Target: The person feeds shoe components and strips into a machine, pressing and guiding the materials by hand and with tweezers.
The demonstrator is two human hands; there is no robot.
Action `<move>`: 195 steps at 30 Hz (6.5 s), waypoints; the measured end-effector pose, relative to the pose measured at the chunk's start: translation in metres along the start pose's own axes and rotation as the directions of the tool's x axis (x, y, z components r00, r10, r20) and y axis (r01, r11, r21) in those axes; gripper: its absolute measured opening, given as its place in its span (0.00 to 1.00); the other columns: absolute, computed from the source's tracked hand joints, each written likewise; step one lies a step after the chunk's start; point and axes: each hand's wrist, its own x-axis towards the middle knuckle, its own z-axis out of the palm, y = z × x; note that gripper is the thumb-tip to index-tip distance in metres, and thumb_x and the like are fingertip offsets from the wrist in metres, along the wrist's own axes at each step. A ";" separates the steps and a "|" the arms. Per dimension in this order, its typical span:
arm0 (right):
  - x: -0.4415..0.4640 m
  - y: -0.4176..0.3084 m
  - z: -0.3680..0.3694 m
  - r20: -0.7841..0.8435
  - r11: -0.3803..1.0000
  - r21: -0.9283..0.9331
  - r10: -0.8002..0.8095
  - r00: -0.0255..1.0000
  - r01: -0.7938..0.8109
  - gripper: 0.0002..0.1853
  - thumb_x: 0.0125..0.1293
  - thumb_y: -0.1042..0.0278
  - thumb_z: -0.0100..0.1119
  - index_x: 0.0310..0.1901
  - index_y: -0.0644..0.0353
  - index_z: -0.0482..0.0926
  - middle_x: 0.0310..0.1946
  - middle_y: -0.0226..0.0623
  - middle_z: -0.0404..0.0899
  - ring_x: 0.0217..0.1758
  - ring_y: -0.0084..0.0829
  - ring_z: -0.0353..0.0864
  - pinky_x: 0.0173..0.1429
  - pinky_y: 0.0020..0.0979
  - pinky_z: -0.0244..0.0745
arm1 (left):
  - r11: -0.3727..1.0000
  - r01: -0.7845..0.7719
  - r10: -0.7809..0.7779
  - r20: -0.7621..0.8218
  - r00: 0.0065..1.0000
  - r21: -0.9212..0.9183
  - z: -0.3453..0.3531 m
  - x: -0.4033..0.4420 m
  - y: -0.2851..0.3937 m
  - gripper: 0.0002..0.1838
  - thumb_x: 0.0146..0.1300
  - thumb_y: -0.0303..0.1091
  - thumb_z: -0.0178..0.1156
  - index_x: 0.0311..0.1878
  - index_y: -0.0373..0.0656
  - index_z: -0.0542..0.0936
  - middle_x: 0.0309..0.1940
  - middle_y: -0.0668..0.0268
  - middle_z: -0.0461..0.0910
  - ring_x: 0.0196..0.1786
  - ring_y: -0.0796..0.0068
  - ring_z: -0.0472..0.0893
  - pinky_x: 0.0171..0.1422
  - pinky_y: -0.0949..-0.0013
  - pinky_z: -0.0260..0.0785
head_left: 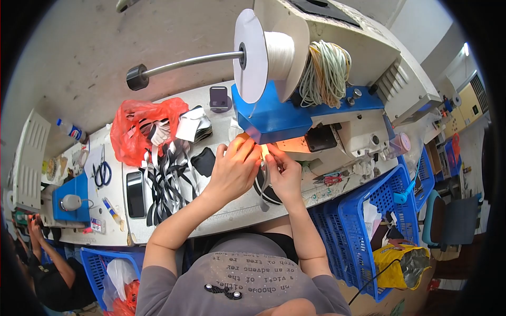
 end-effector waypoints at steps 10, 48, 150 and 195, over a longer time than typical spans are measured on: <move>0.001 -0.001 -0.002 -0.013 0.999 0.008 0.037 0.999 -0.037 0.13 0.67 0.73 0.57 0.52 0.64 0.80 0.25 0.31 0.82 0.26 0.16 0.80 0.33 0.19 0.75 | 1.000 0.011 -0.011 -0.009 1.000 0.011 0.001 0.001 0.002 0.16 0.55 0.34 0.61 0.47 0.42 0.77 0.45 0.62 0.75 0.54 0.62 0.71 0.51 0.58 0.58; 0.002 -0.002 -0.004 -0.012 0.996 -0.058 0.066 0.998 -0.067 0.15 0.63 0.75 0.58 0.52 0.65 0.80 0.29 0.42 0.85 0.29 0.20 0.82 0.36 0.23 0.75 | 0.998 0.024 -0.026 0.022 0.999 0.057 0.005 -0.004 0.005 0.18 0.57 0.32 0.59 0.51 0.39 0.76 0.48 0.61 0.76 0.56 0.62 0.70 0.50 0.58 0.58; 0.000 -0.045 -0.009 0.113 0.661 -0.684 -0.322 0.940 0.309 0.11 0.60 0.63 0.64 0.40 0.58 0.81 0.20 0.36 0.78 0.21 0.40 0.79 0.25 0.36 0.71 | 0.786 0.263 -0.330 -0.020 0.944 -0.560 -0.047 -0.016 -0.019 0.02 0.63 0.26 0.58 0.35 0.38 0.76 0.22 0.63 0.73 0.21 0.72 0.73 0.25 0.69 0.64; -0.068 0.014 -0.020 0.581 0.991 -0.128 0.050 0.813 0.030 0.16 0.45 0.85 0.55 0.38 0.65 0.82 0.28 0.40 0.79 0.30 0.38 0.81 0.36 0.32 0.75 | -0.327 0.549 -0.403 0.638 0.656 -0.770 0.040 -0.086 -0.035 0.17 0.69 0.43 0.55 0.49 0.39 0.79 0.30 0.70 0.80 0.36 0.83 0.77 0.47 0.74 0.68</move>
